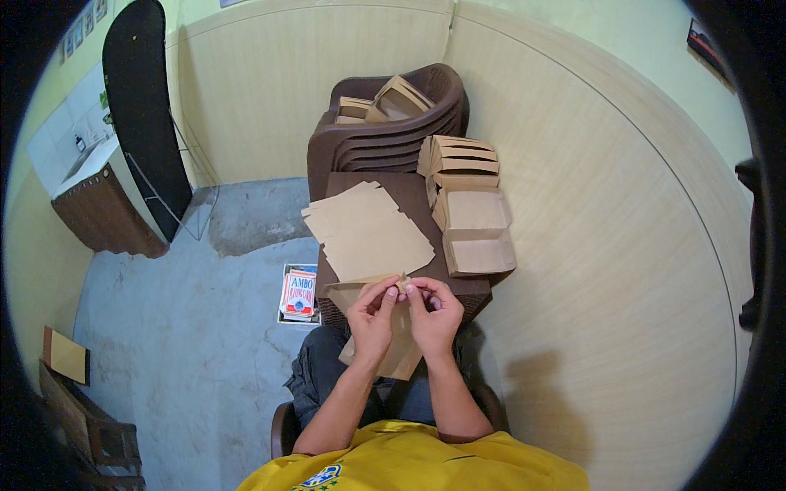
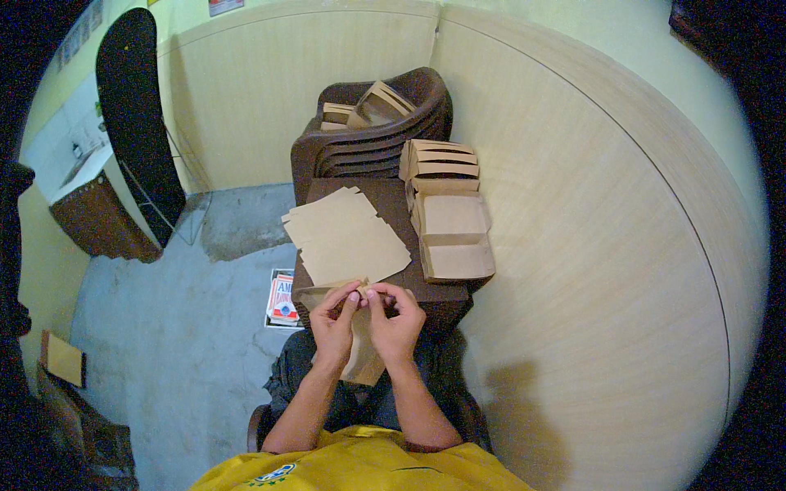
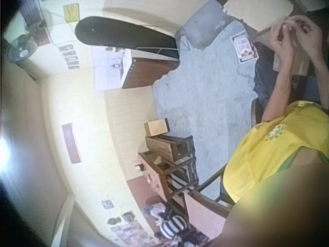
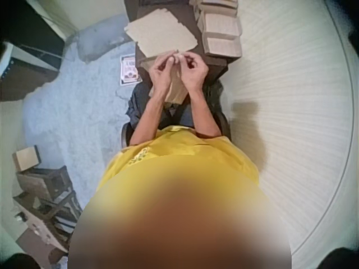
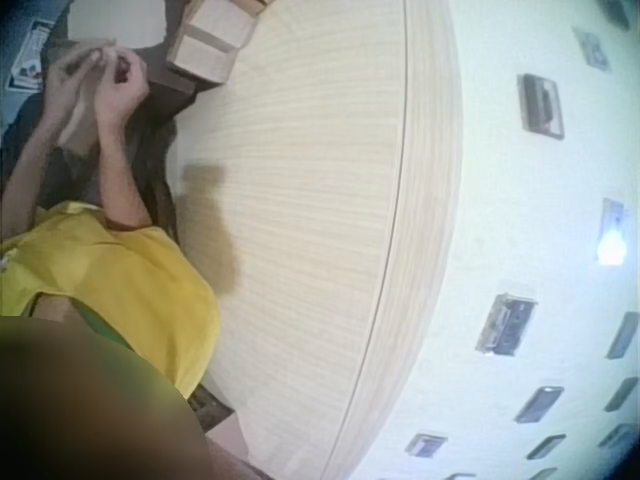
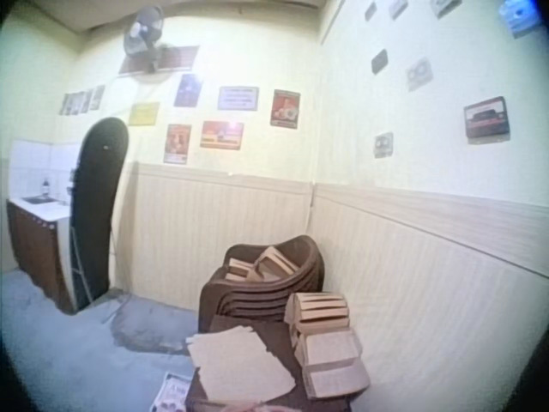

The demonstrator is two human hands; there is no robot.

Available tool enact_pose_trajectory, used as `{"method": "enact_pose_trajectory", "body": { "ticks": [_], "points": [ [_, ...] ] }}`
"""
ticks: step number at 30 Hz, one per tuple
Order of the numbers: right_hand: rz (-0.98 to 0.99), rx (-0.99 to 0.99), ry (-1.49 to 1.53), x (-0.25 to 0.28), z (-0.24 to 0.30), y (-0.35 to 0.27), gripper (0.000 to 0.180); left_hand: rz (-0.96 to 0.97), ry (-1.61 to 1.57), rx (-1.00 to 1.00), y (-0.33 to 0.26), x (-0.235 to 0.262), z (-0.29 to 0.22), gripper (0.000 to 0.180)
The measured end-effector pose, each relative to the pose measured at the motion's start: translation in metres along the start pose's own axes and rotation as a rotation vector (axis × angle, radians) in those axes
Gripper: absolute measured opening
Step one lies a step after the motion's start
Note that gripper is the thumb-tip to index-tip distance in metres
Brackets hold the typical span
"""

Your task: The person folds flat cardboard pieces into small rectangular boxes by hand. They fold the side flaps, tuck tabs into slots, and stack the completed boxes on a nearby chair. The process is repeated for multiple units.

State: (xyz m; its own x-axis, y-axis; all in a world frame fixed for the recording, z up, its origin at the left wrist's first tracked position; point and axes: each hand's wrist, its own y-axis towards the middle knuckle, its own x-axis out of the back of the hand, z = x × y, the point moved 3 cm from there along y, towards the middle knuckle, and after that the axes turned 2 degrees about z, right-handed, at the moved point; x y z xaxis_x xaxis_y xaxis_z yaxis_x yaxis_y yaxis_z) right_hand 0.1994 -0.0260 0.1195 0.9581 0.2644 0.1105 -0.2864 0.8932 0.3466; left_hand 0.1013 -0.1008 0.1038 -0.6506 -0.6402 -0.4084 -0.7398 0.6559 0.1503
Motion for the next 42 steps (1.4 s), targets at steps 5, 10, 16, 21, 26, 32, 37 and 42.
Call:
{"method": "enact_pose_trajectory", "body": {
  "ticks": [5, 10, 16, 21, 26, 32, 37, 42],
  "points": [
    [-0.025, 0.217, -0.16, -0.004, 0.01, 0.001, 0.011, -0.058, -0.05, 0.057, 0.001, -0.002, 0.011, 0.025],
    [-0.006, 0.245, -0.09, -0.004, 0.014, -0.001, 0.01, -0.072, 0.002, 0.029, -0.001, -0.001, 0.012, 0.024],
    [0.007, 0.123, 0.011, -0.001, 0.006, -0.002, 0.012, -0.067, 0.021, 0.04, -0.005, -0.001, 0.014, 0.024],
    [0.006, 0.118, 0.02, 0.004, 0.006, -0.006, 0.015, -0.055, -0.019, 0.006, -0.009, -0.002, 0.016, 0.023],
    [0.098, 0.1, 0.04, 0.011, 0.002, 0.0, 0.02, -0.086, 0.023, -0.017, -0.012, -0.002, 0.013, 0.024],
    [0.108, 0.068, 0.272, 0.009, 0.015, -0.003, 0.036, -0.139, 0.108, -0.141, -0.016, -0.01, 0.004, 0.021],
    [0.125, 0.34, -0.125, 0.015, 0.039, -0.003, 0.043, -0.209, 0.19, -0.236, -0.014, -0.011, 0.003, 0.041],
    [0.156, 0.463, -0.14, 0.017, 0.028, -0.005, 0.057, -0.162, -0.166, -0.053, -0.011, -0.007, 0.007, 0.072]
  ]
}}
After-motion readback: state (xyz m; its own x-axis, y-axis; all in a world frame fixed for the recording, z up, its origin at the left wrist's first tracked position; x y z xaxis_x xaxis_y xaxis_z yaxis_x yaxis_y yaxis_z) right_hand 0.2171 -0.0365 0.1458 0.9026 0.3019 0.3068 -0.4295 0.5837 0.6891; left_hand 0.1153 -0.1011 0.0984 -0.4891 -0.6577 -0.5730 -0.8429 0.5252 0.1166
